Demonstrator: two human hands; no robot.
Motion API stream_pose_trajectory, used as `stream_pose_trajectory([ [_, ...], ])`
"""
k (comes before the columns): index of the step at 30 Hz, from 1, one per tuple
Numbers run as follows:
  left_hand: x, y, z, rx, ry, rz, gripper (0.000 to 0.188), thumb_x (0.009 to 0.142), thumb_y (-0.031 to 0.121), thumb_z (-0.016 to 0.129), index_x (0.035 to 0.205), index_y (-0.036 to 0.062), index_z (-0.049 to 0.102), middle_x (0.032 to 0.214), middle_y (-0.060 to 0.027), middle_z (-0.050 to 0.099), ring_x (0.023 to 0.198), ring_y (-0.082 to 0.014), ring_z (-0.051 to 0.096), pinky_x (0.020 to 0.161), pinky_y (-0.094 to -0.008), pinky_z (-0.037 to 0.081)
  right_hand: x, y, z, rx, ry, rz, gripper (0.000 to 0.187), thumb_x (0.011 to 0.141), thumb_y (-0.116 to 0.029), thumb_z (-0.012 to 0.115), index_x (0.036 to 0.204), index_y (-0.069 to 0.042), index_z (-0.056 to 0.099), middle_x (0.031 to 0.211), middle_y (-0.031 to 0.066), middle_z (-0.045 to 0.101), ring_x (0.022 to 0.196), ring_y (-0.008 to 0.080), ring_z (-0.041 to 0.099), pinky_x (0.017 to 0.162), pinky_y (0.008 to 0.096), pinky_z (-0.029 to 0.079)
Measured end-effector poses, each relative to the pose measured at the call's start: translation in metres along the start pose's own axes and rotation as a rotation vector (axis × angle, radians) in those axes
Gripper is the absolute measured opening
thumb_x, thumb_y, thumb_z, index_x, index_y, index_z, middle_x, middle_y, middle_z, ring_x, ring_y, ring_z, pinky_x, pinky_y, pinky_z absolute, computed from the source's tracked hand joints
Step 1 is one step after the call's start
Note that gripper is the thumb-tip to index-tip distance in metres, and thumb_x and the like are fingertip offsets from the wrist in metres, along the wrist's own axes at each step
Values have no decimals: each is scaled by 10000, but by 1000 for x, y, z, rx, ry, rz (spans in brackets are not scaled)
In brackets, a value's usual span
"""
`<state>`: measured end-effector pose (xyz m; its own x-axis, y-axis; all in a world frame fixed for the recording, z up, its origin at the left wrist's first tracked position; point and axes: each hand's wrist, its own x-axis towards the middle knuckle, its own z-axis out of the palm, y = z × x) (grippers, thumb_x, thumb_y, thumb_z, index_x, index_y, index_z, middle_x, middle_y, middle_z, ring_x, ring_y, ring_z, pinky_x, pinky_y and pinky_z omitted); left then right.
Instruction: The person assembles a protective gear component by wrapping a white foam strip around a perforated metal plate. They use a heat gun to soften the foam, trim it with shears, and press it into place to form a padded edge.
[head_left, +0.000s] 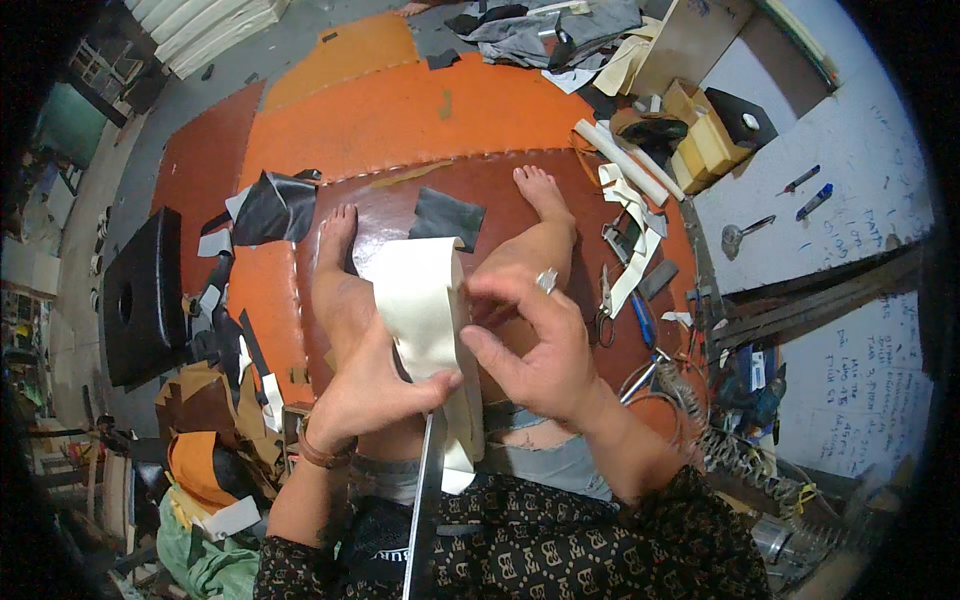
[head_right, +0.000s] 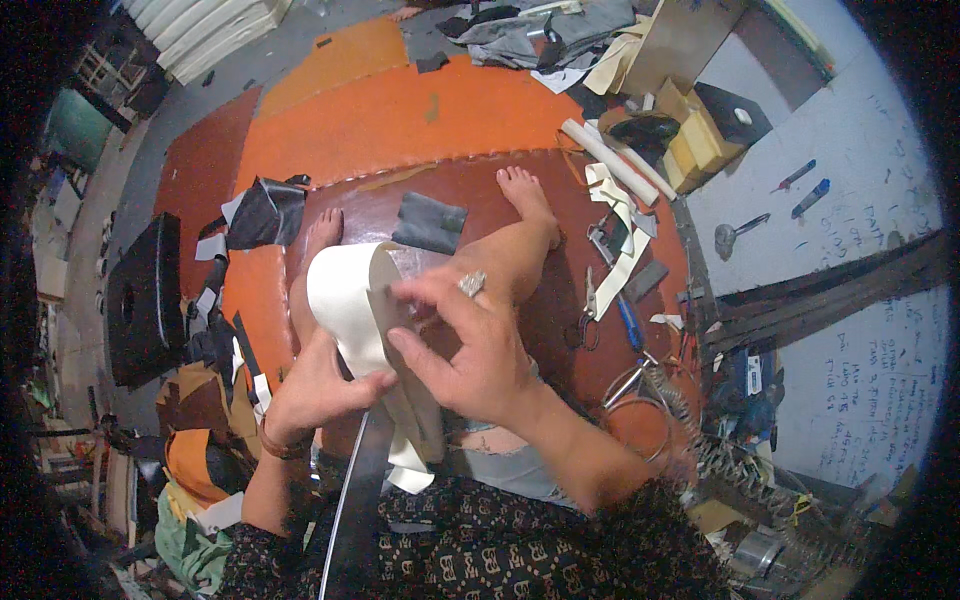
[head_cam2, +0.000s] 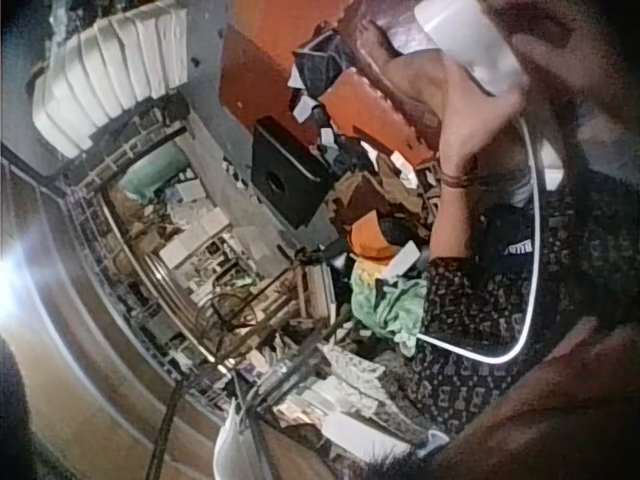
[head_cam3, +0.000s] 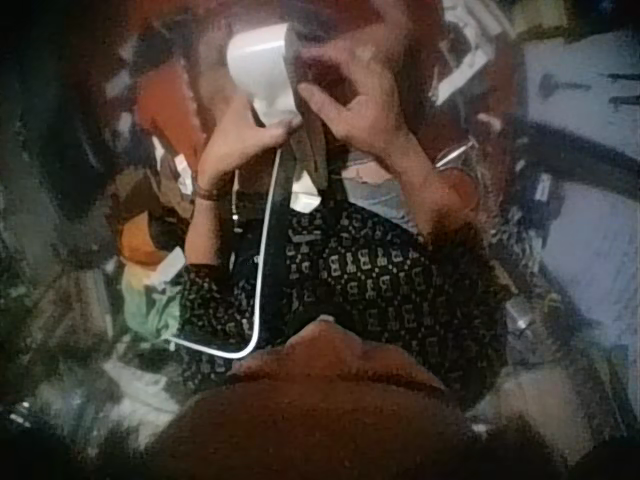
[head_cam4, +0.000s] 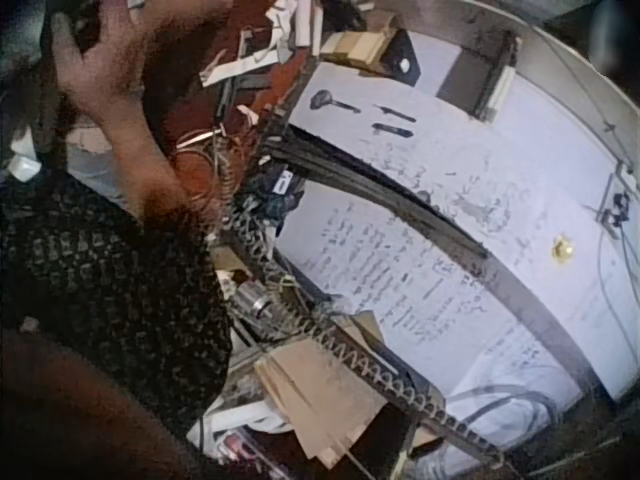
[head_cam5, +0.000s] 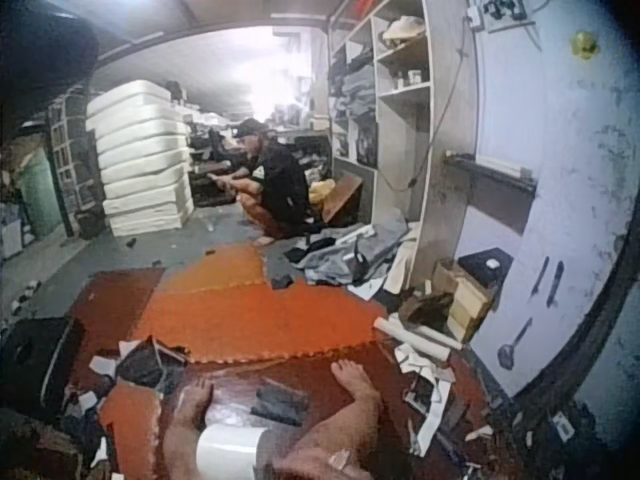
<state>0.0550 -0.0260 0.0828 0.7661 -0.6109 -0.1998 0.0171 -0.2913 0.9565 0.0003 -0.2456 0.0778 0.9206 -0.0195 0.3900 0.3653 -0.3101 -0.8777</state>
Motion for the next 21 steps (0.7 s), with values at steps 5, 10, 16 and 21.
stream_pose_trajectory([
  [5,7,3,8,-10,-25,-57,1032,764,253,820,1659,35,355,1654,-248,369,1591,-420,296,1334,-511,175,31,6,-12,-54,-142,-77,792,899,-60,726,1641,-123,458,1585,249,503,1265,428,669,1117,510,509],
  [10,13,4,5,129,25,8,1104,758,234,836,1690,31,280,1697,-246,315,1623,-420,242,1343,-505,159,53,18,-21,-35,-297,-125,623,894,-28,702,1499,-163,635,1496,219,607,1234,414,695,1109,494,523],
  [16,23,2,1,-76,-46,-292,1138,788,168,845,1696,-34,189,1723,-231,277,1630,-361,223,1338,-461,176,76,54,-32,-121,-148,-149,432,863,14,681,1260,-117,792,1293,165,731,1236,382,701,1075,472,536],
  [21,19,3,0,-62,35,-329,678,856,146,847,1425,-53,537,1268,-144,696,1154,-229,676,1027,-398,553,64,193,-91,-2,401,419,394,969,-135,742,1350,-35,729,1281,197,762,1229,344,722,1051,426,560],
])
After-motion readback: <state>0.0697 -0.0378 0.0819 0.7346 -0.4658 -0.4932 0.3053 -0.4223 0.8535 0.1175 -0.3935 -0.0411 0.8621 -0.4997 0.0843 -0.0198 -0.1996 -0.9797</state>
